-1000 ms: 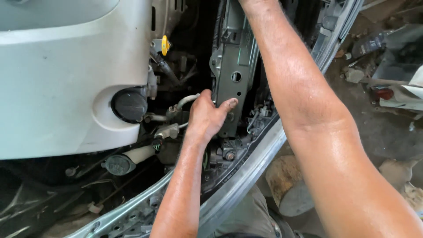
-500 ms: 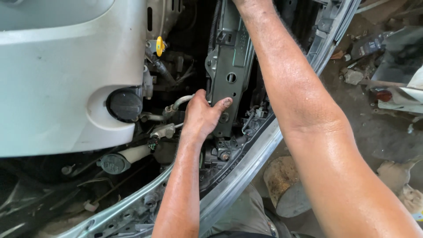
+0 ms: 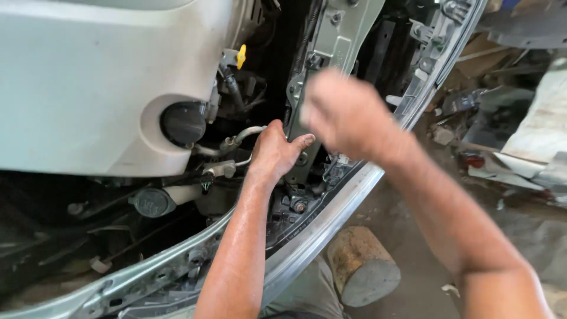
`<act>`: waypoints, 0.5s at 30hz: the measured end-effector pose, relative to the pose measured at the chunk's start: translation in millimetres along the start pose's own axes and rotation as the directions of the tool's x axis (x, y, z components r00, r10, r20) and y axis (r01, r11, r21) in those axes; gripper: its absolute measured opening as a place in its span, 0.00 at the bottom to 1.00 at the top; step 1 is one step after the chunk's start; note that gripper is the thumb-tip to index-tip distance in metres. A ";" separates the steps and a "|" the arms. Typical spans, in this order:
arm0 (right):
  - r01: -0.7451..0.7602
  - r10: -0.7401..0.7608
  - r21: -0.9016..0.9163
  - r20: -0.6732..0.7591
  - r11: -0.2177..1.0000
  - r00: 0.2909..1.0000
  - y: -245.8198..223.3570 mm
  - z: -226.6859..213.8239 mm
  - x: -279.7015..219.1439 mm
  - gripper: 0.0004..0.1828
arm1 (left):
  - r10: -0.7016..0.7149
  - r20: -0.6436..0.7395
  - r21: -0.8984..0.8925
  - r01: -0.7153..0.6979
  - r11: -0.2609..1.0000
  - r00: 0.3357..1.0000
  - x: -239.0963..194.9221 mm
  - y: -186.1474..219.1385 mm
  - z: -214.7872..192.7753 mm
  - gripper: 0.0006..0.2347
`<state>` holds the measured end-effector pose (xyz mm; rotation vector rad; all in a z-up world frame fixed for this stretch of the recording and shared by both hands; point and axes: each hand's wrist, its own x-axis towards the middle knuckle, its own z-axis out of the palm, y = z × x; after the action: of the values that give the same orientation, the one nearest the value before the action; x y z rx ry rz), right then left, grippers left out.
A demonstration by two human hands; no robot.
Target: The person works on the front section of a car with the hood open, positioning a metal bracket and tightening bolts with a wrench. A second person assists by holding the bracket in place during the process.
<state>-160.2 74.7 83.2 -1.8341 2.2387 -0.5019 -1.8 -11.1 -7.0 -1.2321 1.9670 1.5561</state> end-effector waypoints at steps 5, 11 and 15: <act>-0.253 0.210 0.248 0.187 0.935 0.960 -33.9 29.5 -56.8 0.09 | 0.087 -0.047 0.002 -0.087 0.996 0.995 3.6 -11.1 5.6 0.28; -0.535 0.621 0.317 -0.350 0.783 0.702 35.5 18.3 16.3 0.13 | 0.061 -0.017 0.003 -0.061 0.998 0.998 -3.2 -0.8 1.5 0.26; -0.361 0.314 0.019 -0.538 0.932 0.782 107.3 52.0 67.7 0.10 | 0.023 0.013 0.030 -0.023 0.999 1.000 -5.7 1.1 -0.1 0.26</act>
<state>-252.6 20.0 -2.1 -1.3768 2.9150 -0.9547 0.6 -8.8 -2.2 -1.1889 1.9957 1.5362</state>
